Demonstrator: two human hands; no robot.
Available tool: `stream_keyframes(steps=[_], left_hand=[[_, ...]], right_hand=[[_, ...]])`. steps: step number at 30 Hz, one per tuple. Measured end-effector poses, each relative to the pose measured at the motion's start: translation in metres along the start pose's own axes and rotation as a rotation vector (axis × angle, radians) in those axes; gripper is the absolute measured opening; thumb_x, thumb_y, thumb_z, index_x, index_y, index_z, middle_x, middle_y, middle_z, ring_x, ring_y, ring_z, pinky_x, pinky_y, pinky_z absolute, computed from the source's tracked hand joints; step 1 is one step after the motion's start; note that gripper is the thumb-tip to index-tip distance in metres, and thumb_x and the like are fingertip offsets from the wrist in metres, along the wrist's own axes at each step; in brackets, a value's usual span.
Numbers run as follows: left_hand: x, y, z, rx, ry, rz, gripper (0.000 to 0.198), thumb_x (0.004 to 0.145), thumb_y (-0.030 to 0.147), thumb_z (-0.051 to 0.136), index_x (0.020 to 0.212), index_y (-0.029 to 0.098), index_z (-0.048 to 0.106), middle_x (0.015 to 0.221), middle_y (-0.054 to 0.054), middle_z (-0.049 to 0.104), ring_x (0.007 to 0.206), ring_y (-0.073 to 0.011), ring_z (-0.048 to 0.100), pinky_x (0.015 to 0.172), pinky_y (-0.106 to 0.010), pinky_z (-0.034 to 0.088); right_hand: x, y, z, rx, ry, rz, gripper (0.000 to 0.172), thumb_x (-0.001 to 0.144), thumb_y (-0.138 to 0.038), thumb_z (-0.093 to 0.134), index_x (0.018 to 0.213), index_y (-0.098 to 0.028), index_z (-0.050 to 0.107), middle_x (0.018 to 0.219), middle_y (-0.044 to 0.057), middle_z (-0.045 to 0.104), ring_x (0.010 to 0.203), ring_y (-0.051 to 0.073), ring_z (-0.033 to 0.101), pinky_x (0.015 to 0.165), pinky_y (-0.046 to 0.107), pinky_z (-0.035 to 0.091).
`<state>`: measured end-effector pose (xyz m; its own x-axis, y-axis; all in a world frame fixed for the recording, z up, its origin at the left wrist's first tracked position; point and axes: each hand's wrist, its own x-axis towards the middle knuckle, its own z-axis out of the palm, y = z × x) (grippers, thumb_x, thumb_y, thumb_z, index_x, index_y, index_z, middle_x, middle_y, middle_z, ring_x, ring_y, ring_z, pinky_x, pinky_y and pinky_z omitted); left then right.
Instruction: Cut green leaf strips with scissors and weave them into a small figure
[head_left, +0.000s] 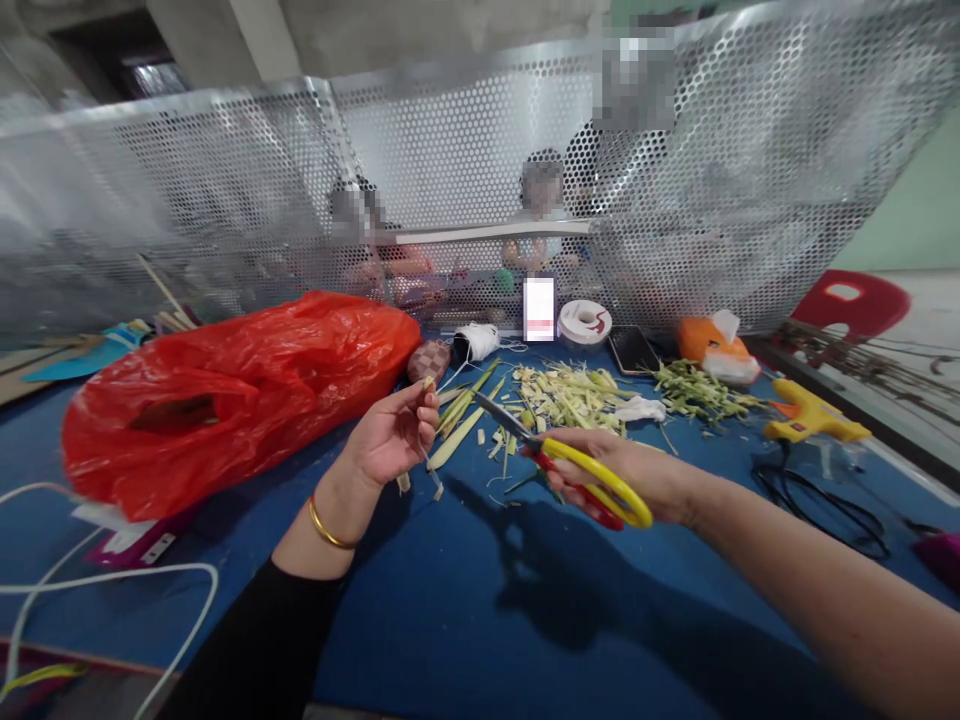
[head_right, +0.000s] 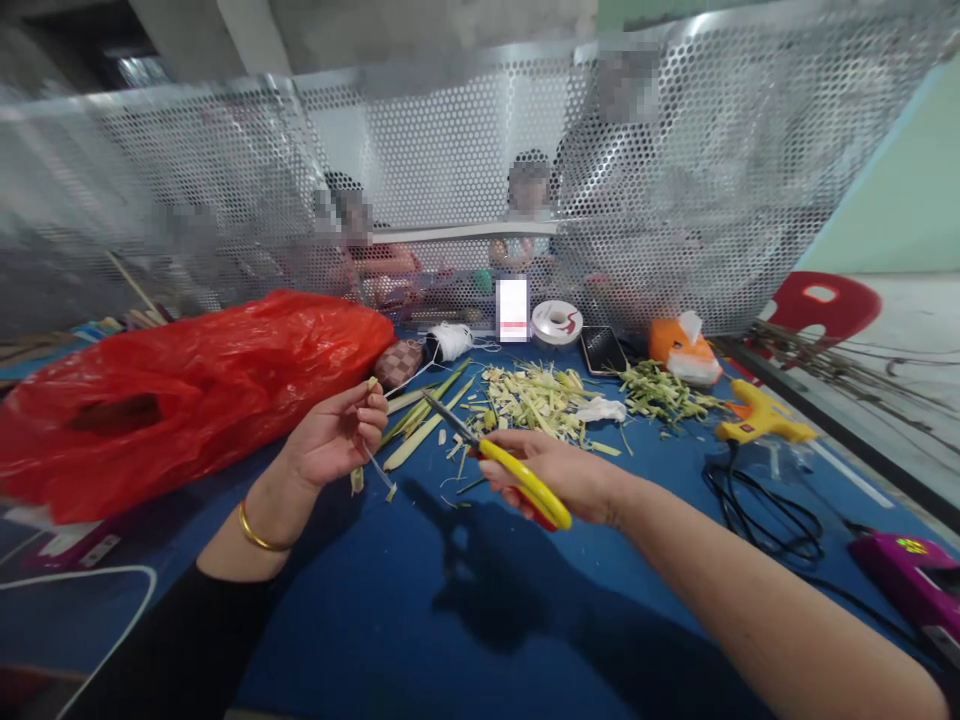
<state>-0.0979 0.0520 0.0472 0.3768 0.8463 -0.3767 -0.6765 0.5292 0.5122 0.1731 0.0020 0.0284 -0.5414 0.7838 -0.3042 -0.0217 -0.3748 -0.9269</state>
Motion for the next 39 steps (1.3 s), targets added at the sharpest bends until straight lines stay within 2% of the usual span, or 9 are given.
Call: stream_keyframes(steps=[4, 10, 16, 25, 29, 32, 34, 36, 39], left_hand=[[-0.001, 0.001, 0.0, 0.014, 0.0, 0.006, 0.027, 0.096, 0.017, 0.042, 0.08, 0.011, 0.062, 0.063, -0.002, 0.058, 0.045, -0.0072, 0.055, 0.04, -0.016, 0.05], [0.0, 0.003, -0.001, 0.028, -0.018, 0.012, 0.026, 0.096, 0.017, 0.041, 0.081, 0.011, 0.061, 0.064, -0.001, 0.057, 0.046, -0.0067, 0.056, 0.041, -0.016, 0.051], [0.0, 0.005, -0.004, 0.043, -0.006, 0.03, 0.026, 0.097, 0.017, 0.04, 0.082, 0.011, 0.06, 0.064, -0.001, 0.058, 0.045, -0.0063, 0.056, 0.041, -0.015, 0.051], [0.004, 0.007, -0.009, 0.044, 0.016, 0.045, 0.025, 0.096, 0.016, 0.041, 0.081, 0.01, 0.061, 0.063, -0.002, 0.059, 0.046, -0.0073, 0.058, 0.041, -0.016, 0.052], [0.004, 0.008, -0.01, 0.051, 0.026, 0.064, 0.022, 0.095, 0.014, 0.044, 0.083, 0.01, 0.062, 0.064, -0.002, 0.06, 0.046, -0.0071, 0.058, 0.042, -0.016, 0.053], [0.003, 0.009, -0.008, 0.063, 0.053, 0.111, 0.021, 0.094, 0.014, 0.046, 0.083, 0.01, 0.063, 0.063, -0.001, 0.06, 0.046, -0.0071, 0.058, 0.042, -0.016, 0.053], [0.002, 0.01, -0.007, 0.076, 0.084, 0.152, 0.021, 0.094, 0.013, 0.047, 0.081, 0.01, 0.064, 0.062, -0.001, 0.061, 0.045, -0.0072, 0.058, 0.042, -0.016, 0.053], [0.001, 0.009, -0.006, 0.092, 0.119, 0.192, 0.022, 0.093, 0.012, 0.048, 0.079, 0.009, 0.064, 0.061, -0.001, 0.062, 0.045, -0.0073, 0.059, 0.042, -0.016, 0.052], [0.002, 0.005, -0.005, 0.116, 0.169, 0.248, 0.02, 0.091, 0.01, 0.05, 0.079, 0.009, 0.066, 0.06, -0.001, 0.064, 0.045, -0.0075, 0.061, 0.043, -0.016, 0.053]], right_hand=[[0.025, -0.008, 0.014, 0.049, -0.092, 0.012, 0.034, 0.071, -0.052, 0.073, 0.084, -0.023, 0.062, 0.066, -0.003, 0.056, 0.043, 0.008, 0.046, 0.037, 0.02, 0.038], [0.045, -0.014, 0.024, 0.04, -0.192, 0.023, 0.046, 0.07, -0.058, 0.073, 0.09, -0.018, 0.063, 0.066, -0.002, 0.056, 0.048, 0.009, 0.047, 0.037, 0.019, 0.039], [0.052, -0.024, 0.039, 0.03, -0.145, -0.017, 0.044, 0.074, -0.058, 0.069, 0.092, -0.018, 0.064, 0.063, -0.003, 0.052, 0.046, 0.008, 0.041, 0.035, 0.018, 0.035], [0.066, -0.024, 0.045, -0.092, -0.07, -0.049, 0.038, 0.077, -0.057, 0.068, 0.075, -0.021, 0.056, 0.055, -0.006, 0.047, 0.036, 0.004, 0.034, 0.03, 0.017, 0.028], [0.068, -0.026, 0.049, -0.197, 0.017, -0.076, 0.04, 0.074, -0.053, 0.07, 0.062, -0.022, 0.048, 0.046, -0.007, 0.041, 0.031, 0.005, 0.032, 0.028, 0.019, 0.024], [0.069, -0.024, 0.04, -0.366, 0.136, -0.157, 0.035, 0.076, -0.052, 0.067, 0.066, -0.022, 0.051, 0.047, -0.007, 0.044, 0.033, 0.008, 0.036, 0.032, 0.022, 0.029], [0.063, -0.018, 0.024, -0.606, 0.289, -0.28, 0.028, 0.076, -0.05, 0.066, 0.079, -0.022, 0.061, 0.053, -0.004, 0.052, 0.04, 0.011, 0.046, 0.04, 0.024, 0.034], [0.049, -0.008, 0.001, -0.923, 0.475, -0.362, 0.031, 0.076, -0.048, 0.065, 0.094, -0.023, 0.067, 0.061, 0.0, 0.061, 0.054, 0.017, 0.056, 0.049, 0.027, 0.038], [0.012, 0.012, -0.039, -1.272, 0.694, -0.278, 0.04, 0.08, -0.046, 0.06, 0.113, -0.024, 0.066, 0.075, 0.003, 0.071, 0.066, 0.023, 0.064, 0.054, 0.028, 0.039]])
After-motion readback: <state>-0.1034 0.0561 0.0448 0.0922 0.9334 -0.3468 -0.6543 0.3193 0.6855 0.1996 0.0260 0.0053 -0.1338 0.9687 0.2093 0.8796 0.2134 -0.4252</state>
